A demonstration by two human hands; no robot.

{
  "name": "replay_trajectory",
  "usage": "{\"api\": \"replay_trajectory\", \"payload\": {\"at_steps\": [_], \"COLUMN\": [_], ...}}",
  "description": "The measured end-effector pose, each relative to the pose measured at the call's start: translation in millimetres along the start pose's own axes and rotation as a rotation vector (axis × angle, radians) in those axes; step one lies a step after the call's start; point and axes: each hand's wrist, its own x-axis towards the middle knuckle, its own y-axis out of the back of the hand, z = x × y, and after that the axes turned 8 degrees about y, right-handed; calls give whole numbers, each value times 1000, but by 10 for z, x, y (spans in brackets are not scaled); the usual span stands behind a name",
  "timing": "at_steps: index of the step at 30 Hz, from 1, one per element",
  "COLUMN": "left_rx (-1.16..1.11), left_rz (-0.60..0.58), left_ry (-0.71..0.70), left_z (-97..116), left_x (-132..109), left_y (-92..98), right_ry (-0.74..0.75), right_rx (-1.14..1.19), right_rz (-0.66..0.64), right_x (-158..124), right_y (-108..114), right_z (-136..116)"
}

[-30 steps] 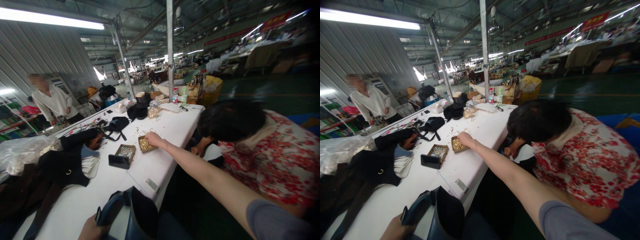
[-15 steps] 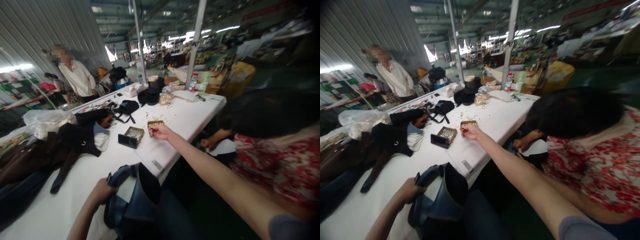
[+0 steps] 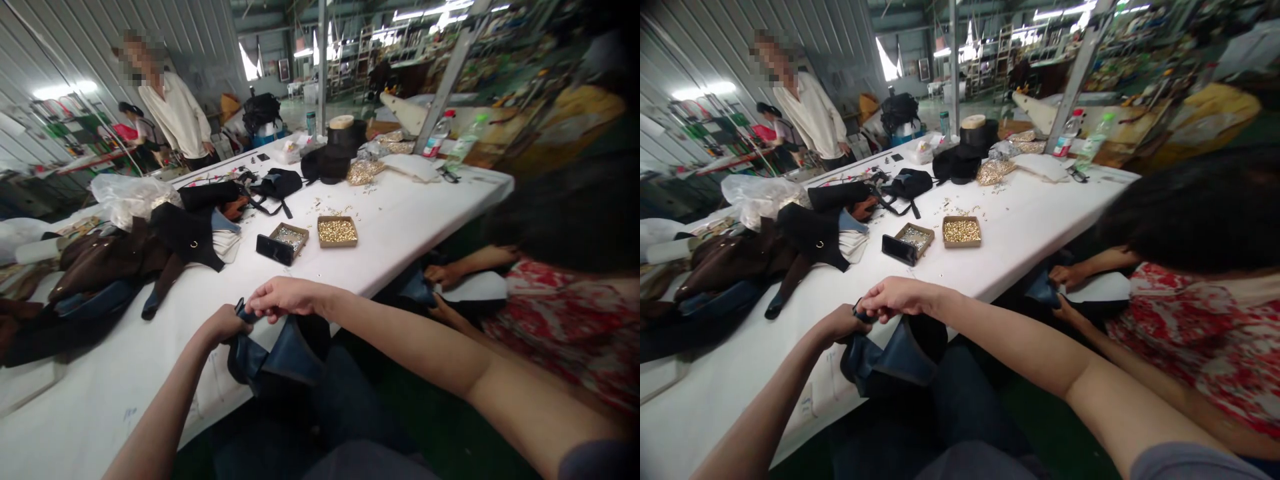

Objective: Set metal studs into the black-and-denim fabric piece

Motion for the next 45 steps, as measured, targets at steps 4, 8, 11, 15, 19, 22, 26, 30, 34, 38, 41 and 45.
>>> {"api": "replay_trajectory", "payload": {"at_steps": [4, 8, 11, 15, 19, 22, 26, 30, 34, 38, 41, 45], "left_rx": [-4, 3, -2, -17, -19, -10, 46, 118, 170, 203, 225, 349], "left_rz": [3, 85, 105, 115, 139, 138, 157, 270, 366, 415, 418, 472], "left_ry": [-6, -44, -85, -121, -156, -161, -173, -255, -362, -414, -438, -465], "left_z": [-16, -35, -50, -84, -118, -131, -80, 94, 254, 270, 206, 73], "left_x": [-9, -77, -119, -146, -155, -137, -145, -389, -760, -914, -971, -1185], "left_y": [-1, -42, -80, -127, -156, -154, -137, -175, -252, -260, -225, -249], "right_ry": [-14, 63, 150, 91, 21, -1, 18, 43, 42, -10, -49, -55], "right_rx": [-335, -74, 73, 69, 102, 147, 179, 134, 96, 103, 99, 56], "right_rz": [45, 105, 273, 464, 482, 478, 469, 453, 411, 328, 232, 39], "right_x": [-9, -65, -22, 73, 133, 173, 221, 248, 299, 359, 371, 315], "right_y": [-17, 238, 524, 821, 907, 921, 971, 1004, 971, 909, 854, 738], "right_z": [186, 93, -23, 18, 216, 333, 396, 364, 270, 281, 418, 627]}}
